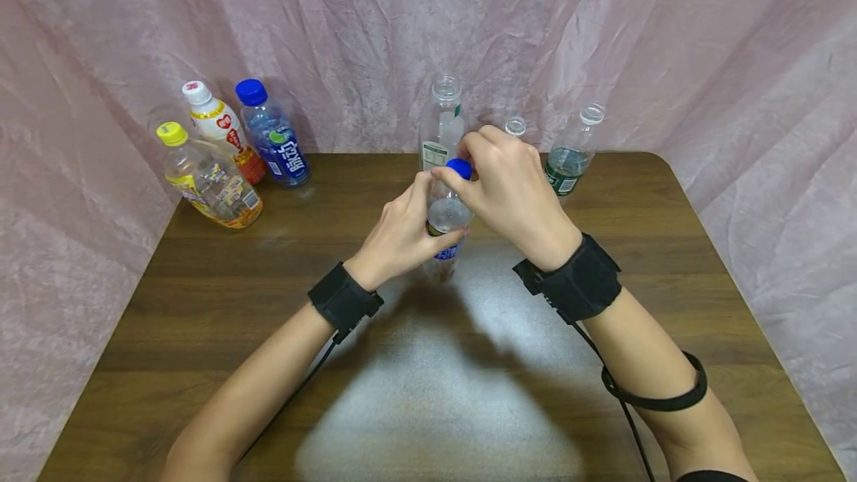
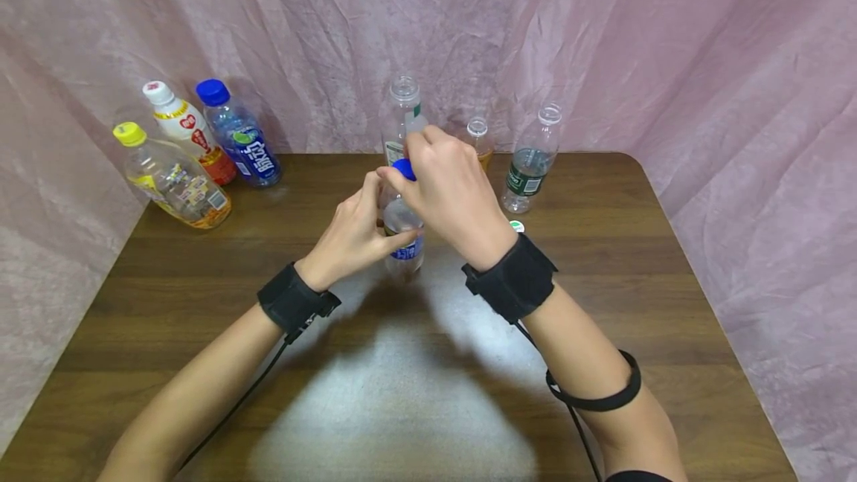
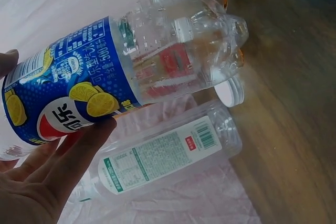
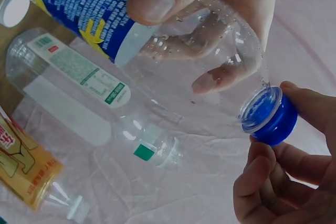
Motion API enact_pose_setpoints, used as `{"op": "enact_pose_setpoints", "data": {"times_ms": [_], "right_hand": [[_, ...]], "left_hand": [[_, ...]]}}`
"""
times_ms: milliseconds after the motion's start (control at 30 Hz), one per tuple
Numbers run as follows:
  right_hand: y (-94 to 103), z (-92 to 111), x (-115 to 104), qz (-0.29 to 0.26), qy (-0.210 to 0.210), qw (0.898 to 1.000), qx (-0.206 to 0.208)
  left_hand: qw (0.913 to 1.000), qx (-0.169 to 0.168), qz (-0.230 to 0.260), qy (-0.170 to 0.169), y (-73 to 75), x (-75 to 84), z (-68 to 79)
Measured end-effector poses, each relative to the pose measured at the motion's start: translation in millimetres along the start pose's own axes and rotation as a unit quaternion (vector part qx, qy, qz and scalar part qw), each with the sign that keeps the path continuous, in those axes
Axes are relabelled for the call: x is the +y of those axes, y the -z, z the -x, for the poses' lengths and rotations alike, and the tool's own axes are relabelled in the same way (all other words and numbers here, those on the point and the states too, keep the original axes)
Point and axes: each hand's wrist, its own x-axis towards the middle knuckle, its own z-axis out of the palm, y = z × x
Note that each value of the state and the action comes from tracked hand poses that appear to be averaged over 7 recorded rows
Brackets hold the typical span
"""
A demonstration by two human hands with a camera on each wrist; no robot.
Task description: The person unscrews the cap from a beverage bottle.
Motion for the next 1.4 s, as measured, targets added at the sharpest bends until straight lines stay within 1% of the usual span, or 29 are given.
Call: {"op": "enact_pose_setpoints", "data": {"times_ms": [100,333,433,567,667,767,900,967,1033,1133,1233,1400], "right_hand": [[2.2,0.4,0.2,-0.004,0.011,1.000,-0.009],[7.5,0.5,0.4,-0.028,0.042,0.998,-0.046],[8.2,0.3,0.0,-0.041,0.058,0.996,-0.048],[6.9,0.7,0.2,-0.071,0.070,0.994,-0.045],[5.4,1.7,0.8,-0.090,0.073,0.992,-0.041],[3.9,2.0,1.4,-0.086,0.055,0.995,-0.019],[0.7,1.2,2.5,-0.061,-0.002,0.998,0.017],[-1.5,0.7,2.3,-0.051,-0.027,0.998,0.024],[-4.1,0.3,1.9,-0.045,-0.042,0.998,0.026],[-7.3,0.3,1.1,-0.036,-0.048,0.998,0.027],[-7.9,0.8,1.1,-0.037,-0.042,0.998,0.024],[-1.9,0.2,0.0,-0.044,-0.029,0.999,-0.011]], "left_hand": [[1.0000,0.001,0.002,-0.004,1.3,0.0,-0.9],[0.9999,-0.004,0.011,-0.002,1.9,-1.3,-1.2],[0.9999,-0.002,0.017,-0.002,1.8,-1.4,-1.1],[0.9998,0.000,0.021,-0.002,2.0,-1.4,-0.9],[0.9998,-0.006,0.021,-0.002,1.9,-2.0,-0.7],[0.9997,-0.012,0.023,-0.001,2.0,-1.8,-0.8],[0.9993,-0.014,0.034,0.009,2.1,-1.0,0.4],[0.9991,-0.015,0.038,0.010,1.7,-0.8,1.2],[0.9991,-0.014,0.039,0.008,1.2,-0.5,1.6],[0.9994,-0.010,0.032,0.001,-0.1,0.0,1.1],[0.9996,-0.005,0.027,0.000,-1.5,-0.4,0.8],[0.9996,-0.004,0.029,0.004,-2.2,-1.8,0.5]]}}
